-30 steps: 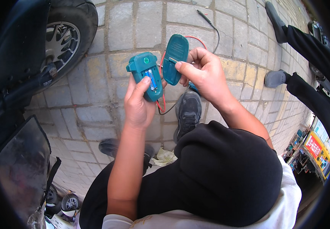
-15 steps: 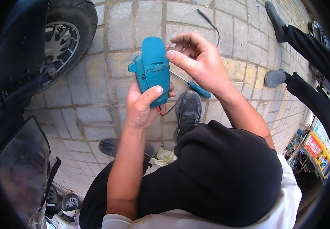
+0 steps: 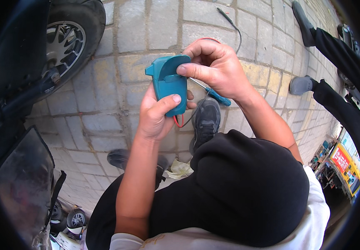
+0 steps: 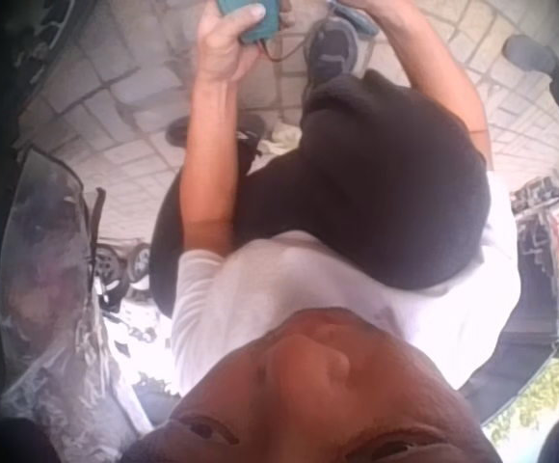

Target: The person uses a multimeter to test the electrical system of a scooter. They open the multimeter's battery compartment, check the battery, and then use the probes to measure voltage at a connector near the rear wheel.

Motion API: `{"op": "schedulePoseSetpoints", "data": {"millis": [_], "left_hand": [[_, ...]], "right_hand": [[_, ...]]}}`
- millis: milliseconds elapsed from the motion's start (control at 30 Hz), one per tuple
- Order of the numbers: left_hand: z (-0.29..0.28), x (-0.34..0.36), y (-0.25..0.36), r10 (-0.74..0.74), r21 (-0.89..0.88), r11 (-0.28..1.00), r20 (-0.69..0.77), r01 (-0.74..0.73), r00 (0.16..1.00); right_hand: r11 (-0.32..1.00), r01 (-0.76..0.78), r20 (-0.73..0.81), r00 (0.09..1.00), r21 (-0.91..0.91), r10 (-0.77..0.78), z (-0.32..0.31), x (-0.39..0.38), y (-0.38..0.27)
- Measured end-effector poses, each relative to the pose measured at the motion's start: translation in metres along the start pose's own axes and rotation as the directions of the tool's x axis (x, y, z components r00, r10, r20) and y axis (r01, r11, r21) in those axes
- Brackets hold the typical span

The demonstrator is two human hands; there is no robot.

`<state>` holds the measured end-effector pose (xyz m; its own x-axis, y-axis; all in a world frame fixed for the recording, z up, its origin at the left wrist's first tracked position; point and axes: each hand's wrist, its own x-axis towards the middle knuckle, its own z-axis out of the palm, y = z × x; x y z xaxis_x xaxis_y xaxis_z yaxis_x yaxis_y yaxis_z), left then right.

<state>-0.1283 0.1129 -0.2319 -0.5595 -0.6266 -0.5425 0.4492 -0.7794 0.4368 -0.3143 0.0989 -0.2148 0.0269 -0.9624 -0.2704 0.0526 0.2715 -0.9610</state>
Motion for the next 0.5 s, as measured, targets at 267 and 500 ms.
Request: {"op": "schedulePoseSetpoints", "data": {"millis": [267,500], "left_hand": [[-0.001,0.001,0.004,-0.011,-0.046,0.999,0.024,0.012,1.000],[0.005,-0.001,-0.002,0.116,-0.060,0.991,-0.004,-0.116,0.993]], "right_hand": [[0.984,0.055,0.037,0.998,-0.170,-0.049,0.002,-0.007,-0.010],[0.701,0.509,0.141,0.846,-0.499,-0.514,0.008,-0.019,-0.008]]}}
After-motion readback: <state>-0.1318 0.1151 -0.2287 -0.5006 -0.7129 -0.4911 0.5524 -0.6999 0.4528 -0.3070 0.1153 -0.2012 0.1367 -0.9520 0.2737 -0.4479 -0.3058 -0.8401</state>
